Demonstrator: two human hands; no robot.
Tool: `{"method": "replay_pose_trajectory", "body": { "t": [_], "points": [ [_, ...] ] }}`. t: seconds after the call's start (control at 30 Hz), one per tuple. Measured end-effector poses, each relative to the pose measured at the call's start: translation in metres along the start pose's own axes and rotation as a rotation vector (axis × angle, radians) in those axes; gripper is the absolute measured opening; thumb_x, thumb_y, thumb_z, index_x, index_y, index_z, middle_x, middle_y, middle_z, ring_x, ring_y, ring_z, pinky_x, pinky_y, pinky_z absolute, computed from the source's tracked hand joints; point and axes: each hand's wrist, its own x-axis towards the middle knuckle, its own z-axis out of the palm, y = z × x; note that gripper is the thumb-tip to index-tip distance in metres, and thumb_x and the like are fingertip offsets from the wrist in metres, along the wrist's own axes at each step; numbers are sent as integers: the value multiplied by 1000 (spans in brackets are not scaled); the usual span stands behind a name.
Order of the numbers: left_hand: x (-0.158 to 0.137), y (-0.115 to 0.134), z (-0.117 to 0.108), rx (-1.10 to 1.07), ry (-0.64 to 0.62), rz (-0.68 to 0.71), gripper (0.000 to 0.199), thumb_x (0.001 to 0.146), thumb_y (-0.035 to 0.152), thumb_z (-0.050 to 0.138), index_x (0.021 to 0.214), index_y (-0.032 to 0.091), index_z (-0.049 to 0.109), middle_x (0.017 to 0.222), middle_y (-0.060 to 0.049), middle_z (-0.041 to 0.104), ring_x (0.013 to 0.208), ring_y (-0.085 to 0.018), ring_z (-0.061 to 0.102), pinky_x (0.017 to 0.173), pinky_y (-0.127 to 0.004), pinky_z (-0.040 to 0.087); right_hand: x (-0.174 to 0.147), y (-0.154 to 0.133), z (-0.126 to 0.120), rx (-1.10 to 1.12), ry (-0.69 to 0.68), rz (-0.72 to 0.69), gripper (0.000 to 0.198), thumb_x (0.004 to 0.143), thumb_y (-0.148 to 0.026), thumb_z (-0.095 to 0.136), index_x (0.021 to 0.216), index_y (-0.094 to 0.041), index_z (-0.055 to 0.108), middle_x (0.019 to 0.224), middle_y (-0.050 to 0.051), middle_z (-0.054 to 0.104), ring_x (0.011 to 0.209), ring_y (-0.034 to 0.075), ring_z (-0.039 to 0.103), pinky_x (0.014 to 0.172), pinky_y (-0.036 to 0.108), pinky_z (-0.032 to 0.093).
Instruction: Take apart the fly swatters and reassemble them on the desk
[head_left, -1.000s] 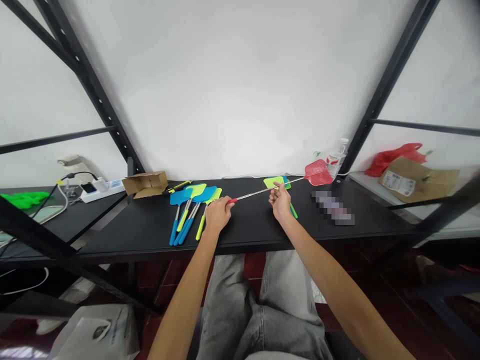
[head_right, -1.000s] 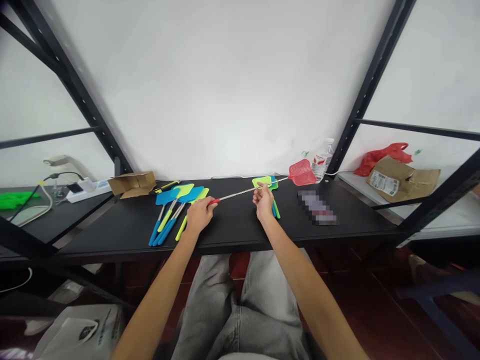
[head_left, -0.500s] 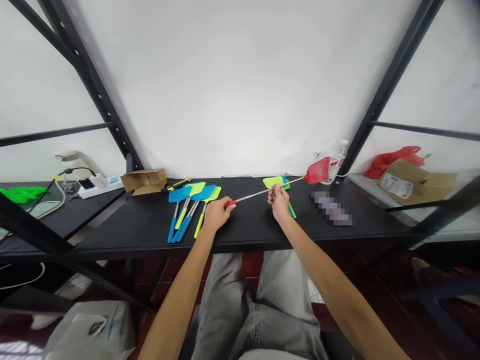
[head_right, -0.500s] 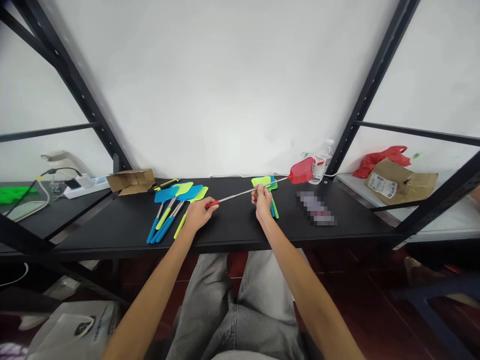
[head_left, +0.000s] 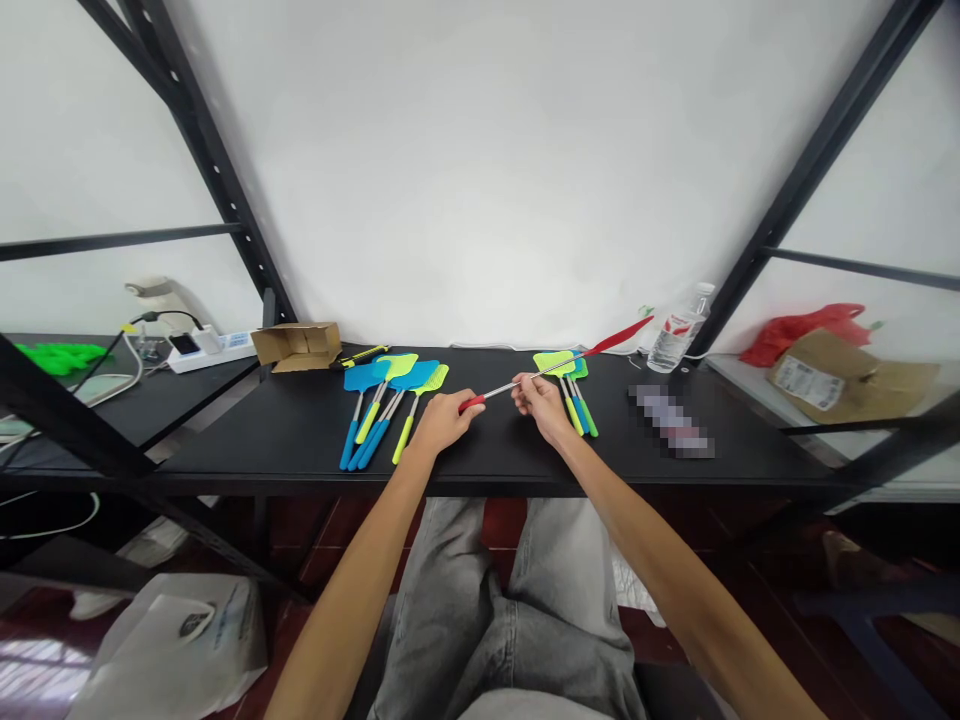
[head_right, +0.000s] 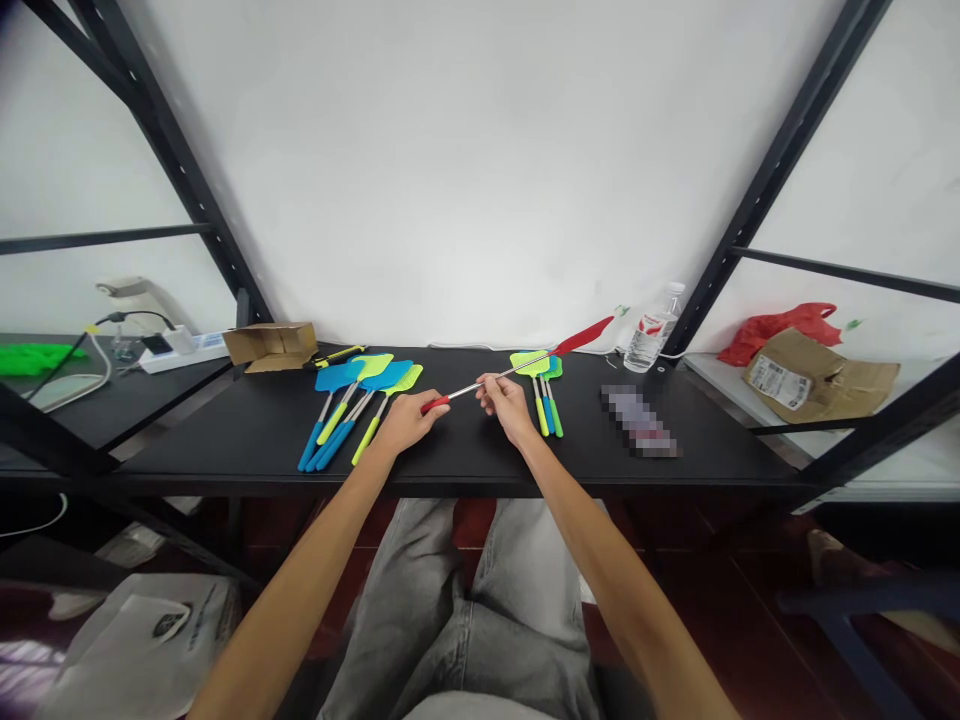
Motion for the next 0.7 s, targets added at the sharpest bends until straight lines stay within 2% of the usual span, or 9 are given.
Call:
{"method": "replay_pose_trajectory", "body": {
  "t": [0.17,0.33,0.5,0.57,0.7],
  "points": [
    [0,2,-1,4,-25,-8,37,96,51,43,93,24,67,71,-3,65,69,-19,60,65,-26,35,-2,0,3,-35,-56,20,41,75,-57,74,91,-20,73,71,1,63,57,9,52,45,19,36],
    [1,1,0,11,-14,0,39,96,53,41,92,24,67,71,-3,64,70,-19,60,67,-27,35,-2,-2,1,-83,-102,-11,41,80,-58,69,96,-20,75,71,1,62,57,9,52,45,18,36],
    [2,1,0,10,-24,17,38,97,52,41,93,24,67,72,-2,64,70,-19,60,67,-26,36,-2,-3,5,-99,-139,11,45,79,-56,70,106,-20,74,74,2,65,58,9,52,45,19,36],
    [2,2,-1,7,-29,24,39,97,52,40,93,24,67,74,-2,65,70,-19,60,67,-26,36,-1,-5,6,-42,-102,33,49,77,-57,72,112,-21,72,75,1,65,58,9,53,46,20,36],
    [3,2,-2,-9,-55,-1,42,98,52,38,92,24,69,75,-3,68,73,-20,62,68,-27,36,5,-13,-3,232,158,2,52,79,-67,65,112,-27,69,65,-4,53,51,9,46,45,21,35]
  ]
}}
